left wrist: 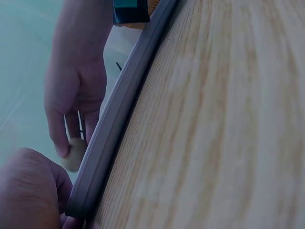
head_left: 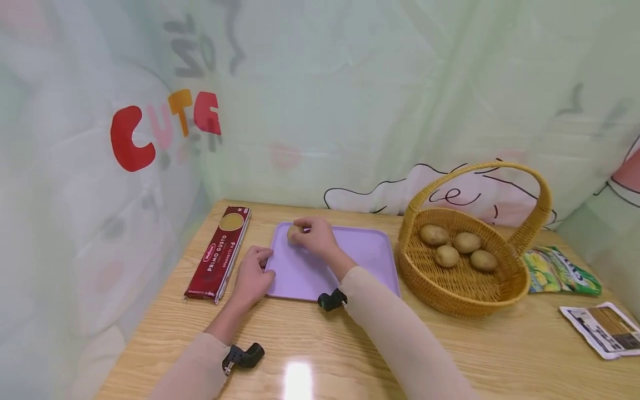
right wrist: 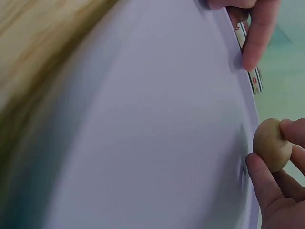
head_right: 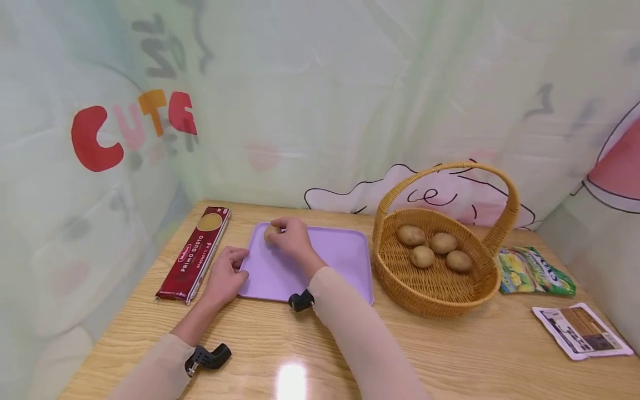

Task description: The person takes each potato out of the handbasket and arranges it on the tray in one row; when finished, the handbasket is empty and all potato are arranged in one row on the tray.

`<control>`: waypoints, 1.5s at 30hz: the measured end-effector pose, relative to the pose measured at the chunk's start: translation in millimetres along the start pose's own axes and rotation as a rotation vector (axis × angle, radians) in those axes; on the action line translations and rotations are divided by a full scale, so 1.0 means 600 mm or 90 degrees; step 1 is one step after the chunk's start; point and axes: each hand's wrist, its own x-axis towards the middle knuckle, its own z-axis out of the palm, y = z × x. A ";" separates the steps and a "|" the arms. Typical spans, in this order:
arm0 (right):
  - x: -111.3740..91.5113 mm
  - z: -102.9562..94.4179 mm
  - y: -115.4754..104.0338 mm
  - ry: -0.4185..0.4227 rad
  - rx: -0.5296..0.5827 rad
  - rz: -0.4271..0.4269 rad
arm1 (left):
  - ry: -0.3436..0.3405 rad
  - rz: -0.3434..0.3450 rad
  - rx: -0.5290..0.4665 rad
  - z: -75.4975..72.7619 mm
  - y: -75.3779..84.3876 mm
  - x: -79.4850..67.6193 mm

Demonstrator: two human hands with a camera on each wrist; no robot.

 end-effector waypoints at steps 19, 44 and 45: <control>0.013 0.016 -0.017 -0.005 -0.110 -0.003 | 0.002 0.022 0.027 0.020 0.008 -0.003; -0.037 -0.065 -0.005 -0.039 -0.051 -0.024 | 0.000 0.001 0.008 -0.001 0.000 0.002; -0.044 -0.071 -0.006 -0.042 -0.044 -0.030 | -0.002 -0.002 0.006 -0.001 -0.001 0.001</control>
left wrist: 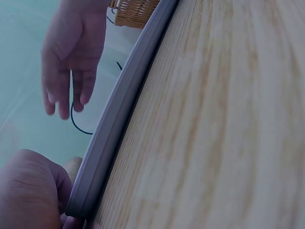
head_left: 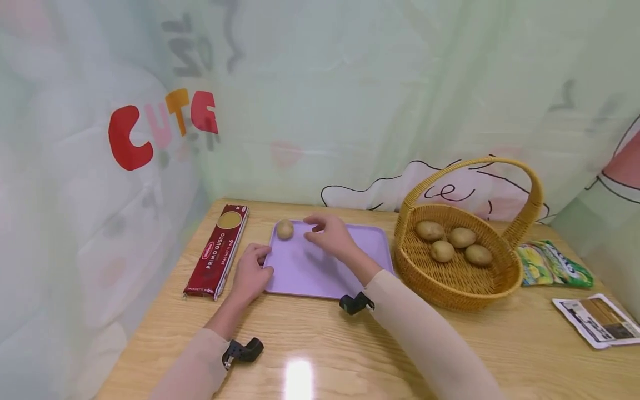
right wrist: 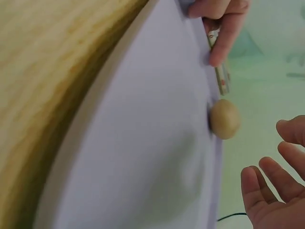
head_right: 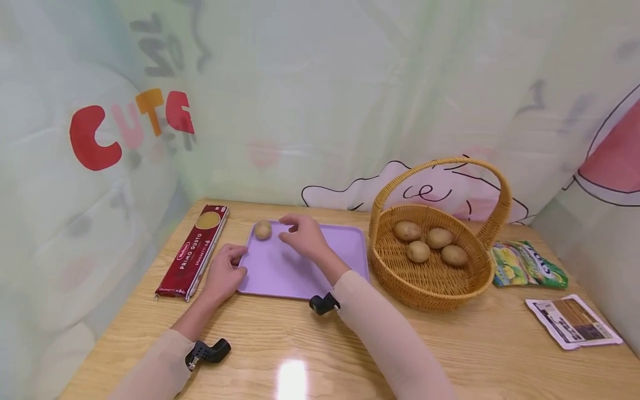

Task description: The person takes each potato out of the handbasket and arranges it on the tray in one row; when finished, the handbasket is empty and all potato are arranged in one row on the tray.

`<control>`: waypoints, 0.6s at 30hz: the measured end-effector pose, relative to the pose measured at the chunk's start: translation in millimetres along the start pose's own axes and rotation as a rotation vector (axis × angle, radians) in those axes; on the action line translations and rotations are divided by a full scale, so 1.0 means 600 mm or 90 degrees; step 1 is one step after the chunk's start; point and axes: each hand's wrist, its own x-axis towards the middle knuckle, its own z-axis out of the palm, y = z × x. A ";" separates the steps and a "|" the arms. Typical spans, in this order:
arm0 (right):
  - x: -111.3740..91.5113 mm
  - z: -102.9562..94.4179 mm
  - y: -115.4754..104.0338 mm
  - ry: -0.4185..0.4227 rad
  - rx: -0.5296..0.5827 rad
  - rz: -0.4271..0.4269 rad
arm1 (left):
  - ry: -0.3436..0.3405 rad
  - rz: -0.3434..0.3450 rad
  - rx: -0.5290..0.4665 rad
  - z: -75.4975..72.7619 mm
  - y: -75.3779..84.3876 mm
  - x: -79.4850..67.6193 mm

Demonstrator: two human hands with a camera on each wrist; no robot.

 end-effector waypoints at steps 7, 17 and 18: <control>-0.058 -0.039 -0.017 0.001 0.089 0.018 | -0.008 -0.002 -0.002 -0.004 -0.001 -0.002; -0.142 -0.111 -0.026 0.011 0.156 0.015 | -0.016 0.002 0.001 -0.002 -0.002 -0.004; -0.150 -0.119 -0.026 0.013 0.157 0.012 | -0.016 0.001 0.006 -0.001 -0.003 -0.004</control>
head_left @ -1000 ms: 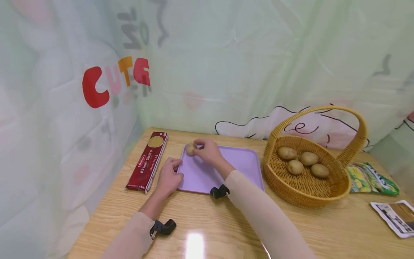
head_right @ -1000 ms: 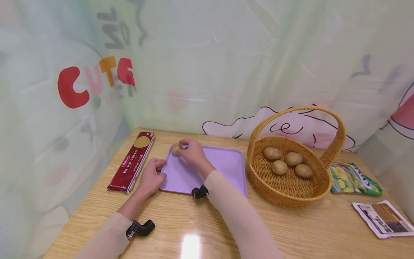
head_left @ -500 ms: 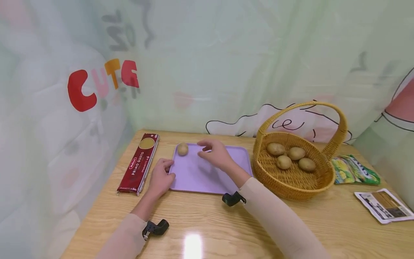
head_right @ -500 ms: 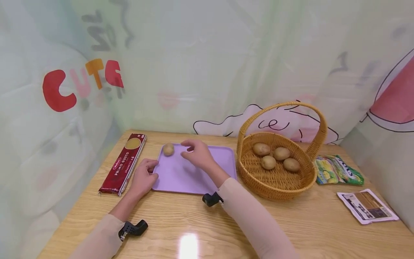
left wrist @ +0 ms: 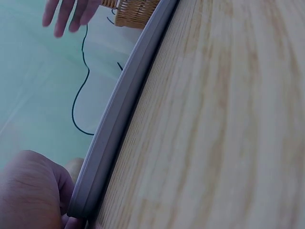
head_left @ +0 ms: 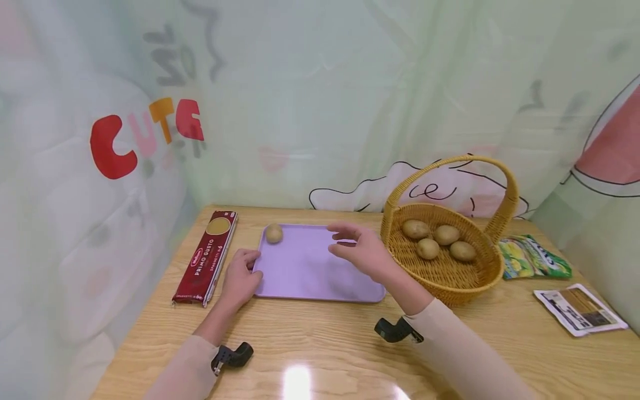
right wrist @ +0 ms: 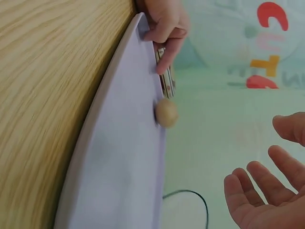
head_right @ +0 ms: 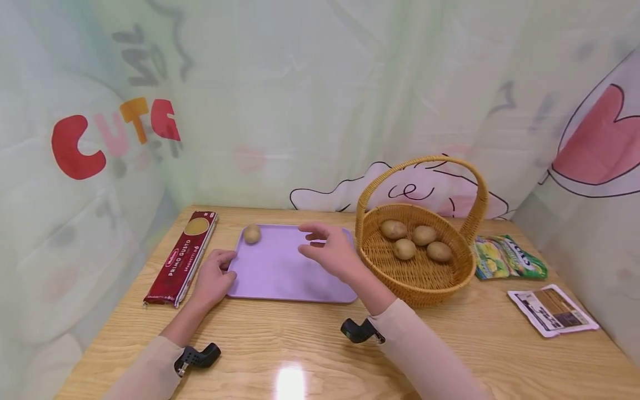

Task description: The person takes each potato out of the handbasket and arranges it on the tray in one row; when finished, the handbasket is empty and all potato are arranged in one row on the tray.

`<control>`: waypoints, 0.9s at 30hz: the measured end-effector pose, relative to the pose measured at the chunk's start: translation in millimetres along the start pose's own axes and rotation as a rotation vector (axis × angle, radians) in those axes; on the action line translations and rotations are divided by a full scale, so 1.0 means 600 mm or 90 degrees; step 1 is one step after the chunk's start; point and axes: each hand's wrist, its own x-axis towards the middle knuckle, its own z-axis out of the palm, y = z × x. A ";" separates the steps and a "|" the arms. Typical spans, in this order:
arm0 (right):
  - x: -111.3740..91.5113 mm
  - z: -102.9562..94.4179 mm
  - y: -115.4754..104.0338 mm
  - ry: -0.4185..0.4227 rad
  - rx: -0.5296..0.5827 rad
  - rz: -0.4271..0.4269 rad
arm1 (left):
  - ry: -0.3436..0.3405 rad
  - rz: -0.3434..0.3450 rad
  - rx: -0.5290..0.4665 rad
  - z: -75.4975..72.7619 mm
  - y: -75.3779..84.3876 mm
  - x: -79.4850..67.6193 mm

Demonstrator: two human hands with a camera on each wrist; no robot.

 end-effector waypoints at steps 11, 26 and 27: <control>-0.054 -0.101 -0.012 0.009 -0.027 -0.001 | -0.014 -0.011 0.010 -0.003 0.002 -0.002; -0.046 -0.257 -0.028 0.047 -0.078 0.095 | -0.013 -0.015 0.010 -0.002 0.004 -0.003; -0.042 -0.265 -0.028 0.050 -0.092 0.102 | -0.012 -0.014 0.010 -0.002 0.004 -0.003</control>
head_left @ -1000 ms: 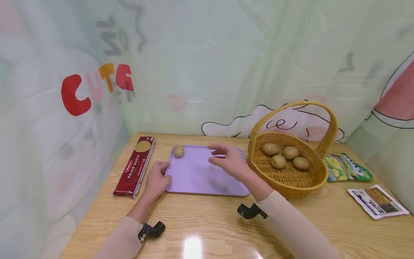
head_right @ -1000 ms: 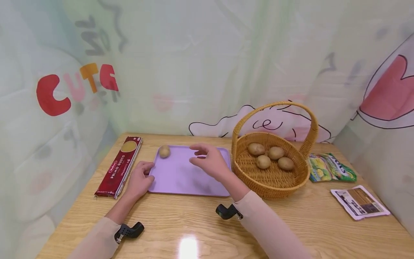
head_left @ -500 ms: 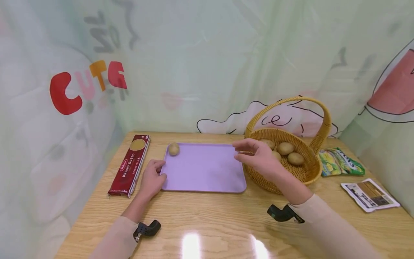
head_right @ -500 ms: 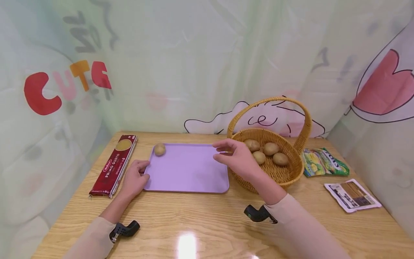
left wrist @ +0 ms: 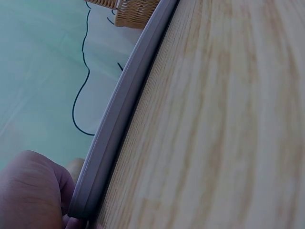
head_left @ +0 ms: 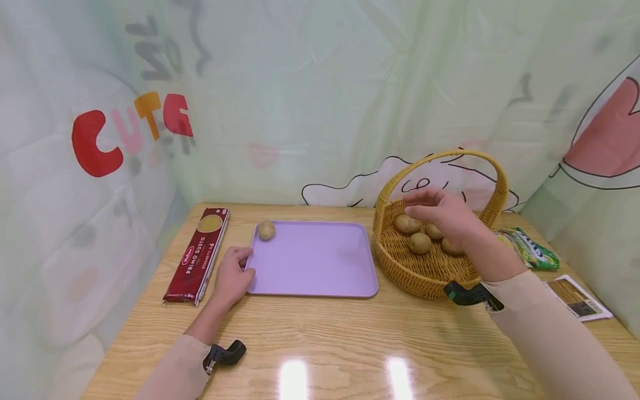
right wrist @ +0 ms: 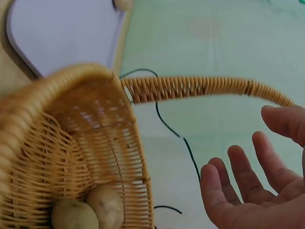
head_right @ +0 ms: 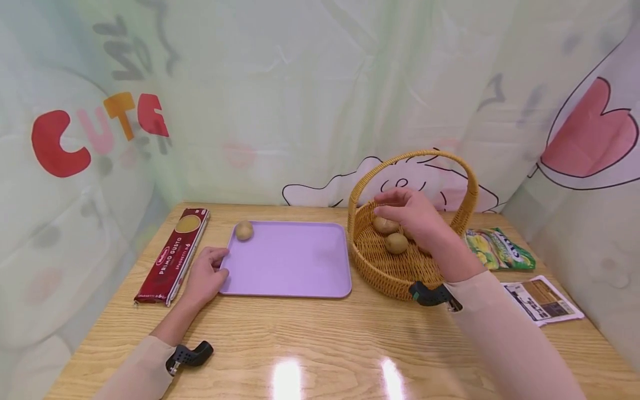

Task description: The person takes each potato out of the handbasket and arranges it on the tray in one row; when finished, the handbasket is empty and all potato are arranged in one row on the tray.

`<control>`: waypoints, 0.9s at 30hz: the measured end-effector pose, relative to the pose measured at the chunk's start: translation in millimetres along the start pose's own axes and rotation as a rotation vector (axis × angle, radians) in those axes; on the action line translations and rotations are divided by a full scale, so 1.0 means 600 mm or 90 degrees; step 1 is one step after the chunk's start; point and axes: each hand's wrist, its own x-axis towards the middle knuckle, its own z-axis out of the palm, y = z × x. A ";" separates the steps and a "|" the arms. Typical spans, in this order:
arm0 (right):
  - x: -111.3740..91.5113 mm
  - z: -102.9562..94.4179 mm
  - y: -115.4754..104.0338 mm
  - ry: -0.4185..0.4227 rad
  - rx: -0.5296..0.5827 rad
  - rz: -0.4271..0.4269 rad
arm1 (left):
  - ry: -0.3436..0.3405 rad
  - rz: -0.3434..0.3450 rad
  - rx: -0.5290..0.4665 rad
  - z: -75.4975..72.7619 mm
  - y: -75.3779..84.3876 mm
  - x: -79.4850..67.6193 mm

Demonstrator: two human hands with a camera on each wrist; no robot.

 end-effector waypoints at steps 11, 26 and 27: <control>0.076 -0.032 0.057 0.012 -0.073 0.054 | 0.006 0.010 0.000 -0.002 -0.004 0.006; 0.137 -0.031 0.154 -0.102 -0.294 -0.033 | -0.004 -0.007 -0.005 -0.001 -0.001 0.005; 0.138 -0.028 0.155 -0.102 -0.305 -0.040 | -0.003 -0.008 -0.004 -0.002 0.000 0.005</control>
